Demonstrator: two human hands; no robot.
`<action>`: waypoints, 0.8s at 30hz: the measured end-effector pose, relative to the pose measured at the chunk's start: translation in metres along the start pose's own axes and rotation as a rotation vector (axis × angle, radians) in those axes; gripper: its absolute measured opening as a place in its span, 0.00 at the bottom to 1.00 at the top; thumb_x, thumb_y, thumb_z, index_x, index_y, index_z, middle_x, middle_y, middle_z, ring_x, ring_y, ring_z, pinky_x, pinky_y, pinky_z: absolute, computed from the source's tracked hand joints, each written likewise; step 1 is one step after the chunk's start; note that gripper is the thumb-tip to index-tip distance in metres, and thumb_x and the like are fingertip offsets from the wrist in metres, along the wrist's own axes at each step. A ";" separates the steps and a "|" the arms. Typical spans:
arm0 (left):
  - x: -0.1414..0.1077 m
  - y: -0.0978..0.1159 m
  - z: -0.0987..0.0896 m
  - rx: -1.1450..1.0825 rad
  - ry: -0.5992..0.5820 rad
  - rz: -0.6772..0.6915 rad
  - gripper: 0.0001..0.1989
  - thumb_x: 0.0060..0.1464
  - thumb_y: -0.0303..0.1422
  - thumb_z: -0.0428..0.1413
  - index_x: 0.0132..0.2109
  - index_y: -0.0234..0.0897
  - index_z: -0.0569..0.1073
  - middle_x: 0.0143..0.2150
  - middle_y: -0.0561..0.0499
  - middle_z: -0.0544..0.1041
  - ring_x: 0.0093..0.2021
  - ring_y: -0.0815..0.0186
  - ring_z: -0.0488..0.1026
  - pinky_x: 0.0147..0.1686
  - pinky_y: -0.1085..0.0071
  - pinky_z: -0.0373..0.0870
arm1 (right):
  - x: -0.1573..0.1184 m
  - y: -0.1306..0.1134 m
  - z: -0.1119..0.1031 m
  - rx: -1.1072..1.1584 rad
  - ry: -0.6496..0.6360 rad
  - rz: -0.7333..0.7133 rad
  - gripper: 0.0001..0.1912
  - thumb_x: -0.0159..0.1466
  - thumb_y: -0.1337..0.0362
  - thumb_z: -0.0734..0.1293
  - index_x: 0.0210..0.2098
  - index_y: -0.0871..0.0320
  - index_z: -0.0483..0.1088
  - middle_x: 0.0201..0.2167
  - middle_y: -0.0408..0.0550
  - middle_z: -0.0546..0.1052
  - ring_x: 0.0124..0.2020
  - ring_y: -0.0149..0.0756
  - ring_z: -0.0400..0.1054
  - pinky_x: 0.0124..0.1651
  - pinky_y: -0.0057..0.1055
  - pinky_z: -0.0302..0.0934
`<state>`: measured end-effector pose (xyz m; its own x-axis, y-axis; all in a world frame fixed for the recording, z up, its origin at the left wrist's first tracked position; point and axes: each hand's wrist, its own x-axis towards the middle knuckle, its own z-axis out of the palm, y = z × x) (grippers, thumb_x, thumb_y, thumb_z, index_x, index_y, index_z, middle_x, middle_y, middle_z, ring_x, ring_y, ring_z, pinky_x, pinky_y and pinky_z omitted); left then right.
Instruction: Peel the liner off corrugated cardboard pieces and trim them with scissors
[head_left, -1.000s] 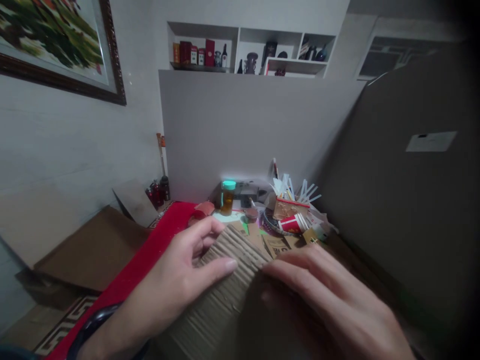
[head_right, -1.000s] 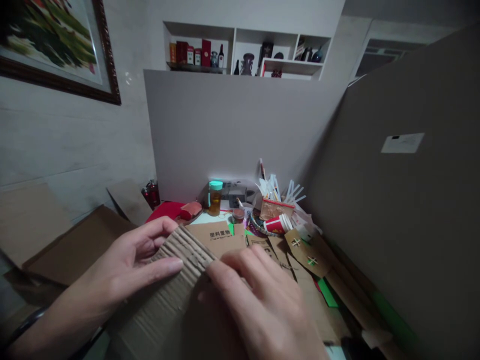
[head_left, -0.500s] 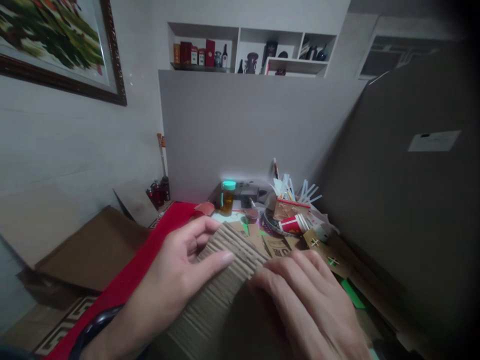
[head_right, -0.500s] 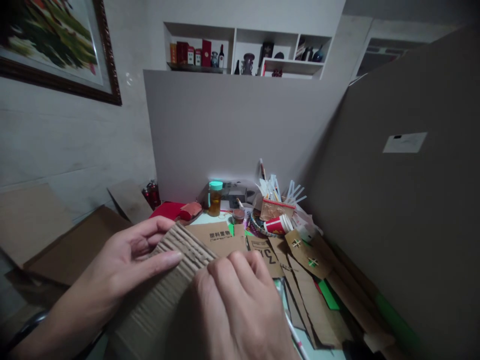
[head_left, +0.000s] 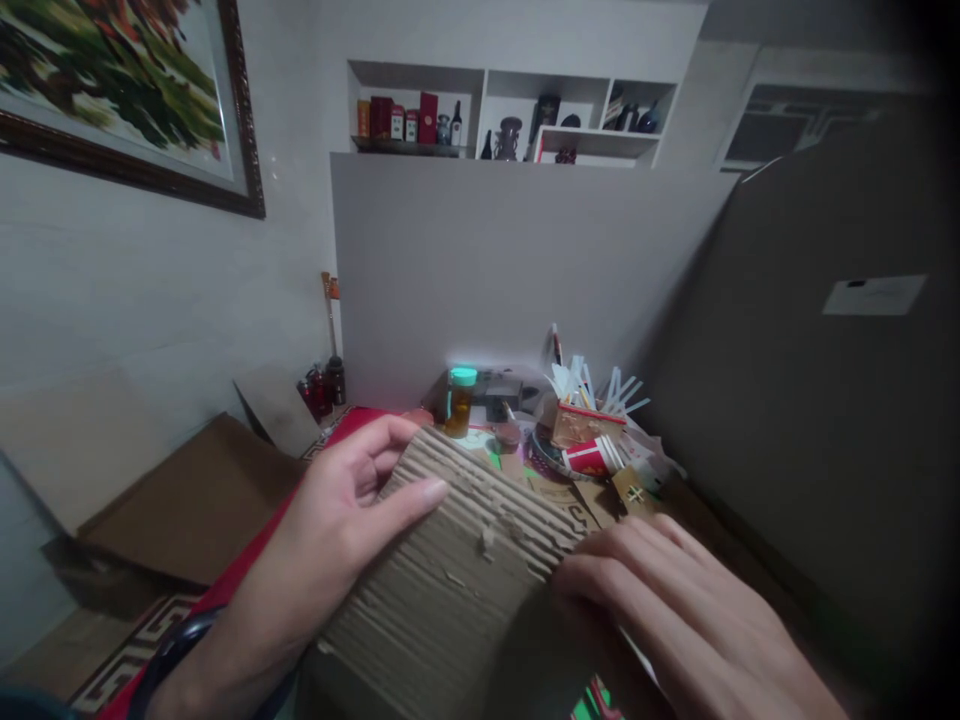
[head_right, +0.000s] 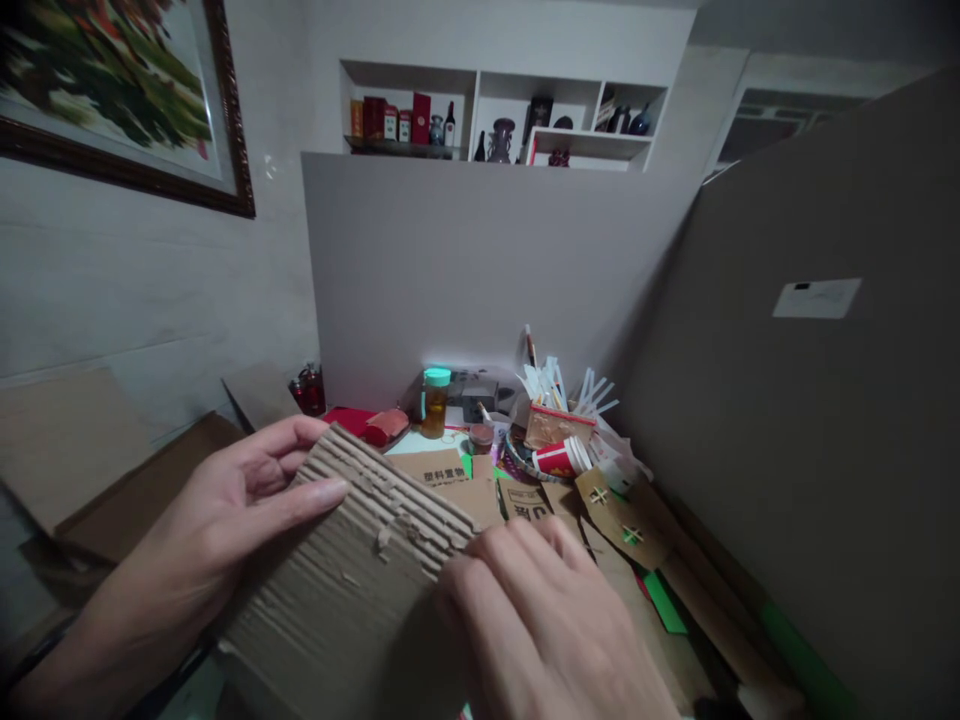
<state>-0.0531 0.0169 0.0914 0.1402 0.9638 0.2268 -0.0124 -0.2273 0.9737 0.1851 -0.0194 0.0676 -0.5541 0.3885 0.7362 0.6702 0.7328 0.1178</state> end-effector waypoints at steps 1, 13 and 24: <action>-0.001 0.000 0.001 0.003 -0.006 0.000 0.10 0.57 0.36 0.63 0.44 0.41 0.73 0.40 0.54 0.82 0.36 0.68 0.78 0.36 0.75 0.71 | 0.000 -0.001 0.000 0.015 0.016 0.030 0.11 0.73 0.67 0.58 0.37 0.58 0.70 0.28 0.45 0.71 0.29 0.33 0.63 0.35 0.33 0.55; -0.003 0.003 0.008 0.037 -0.100 -0.004 0.09 0.58 0.37 0.62 0.43 0.40 0.74 0.43 0.51 0.83 0.44 0.63 0.79 0.40 0.73 0.71 | 0.009 -0.010 0.009 0.129 0.041 0.122 0.09 0.68 0.76 0.63 0.45 0.61 0.70 0.36 0.49 0.71 0.35 0.37 0.62 0.38 0.35 0.58; -0.004 -0.003 0.008 -0.016 -0.036 -0.011 0.08 0.59 0.36 0.62 0.44 0.40 0.73 0.42 0.52 0.82 0.42 0.65 0.78 0.42 0.72 0.71 | 0.014 -0.016 0.014 -0.029 0.073 0.008 0.08 0.66 0.78 0.62 0.36 0.62 0.70 0.26 0.47 0.68 0.29 0.36 0.60 0.34 0.37 0.53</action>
<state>-0.0457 0.0126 0.0875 0.1759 0.9606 0.2153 -0.0269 -0.2139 0.9765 0.1597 -0.0183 0.0668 -0.5117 0.3516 0.7839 0.6890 0.7130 0.1299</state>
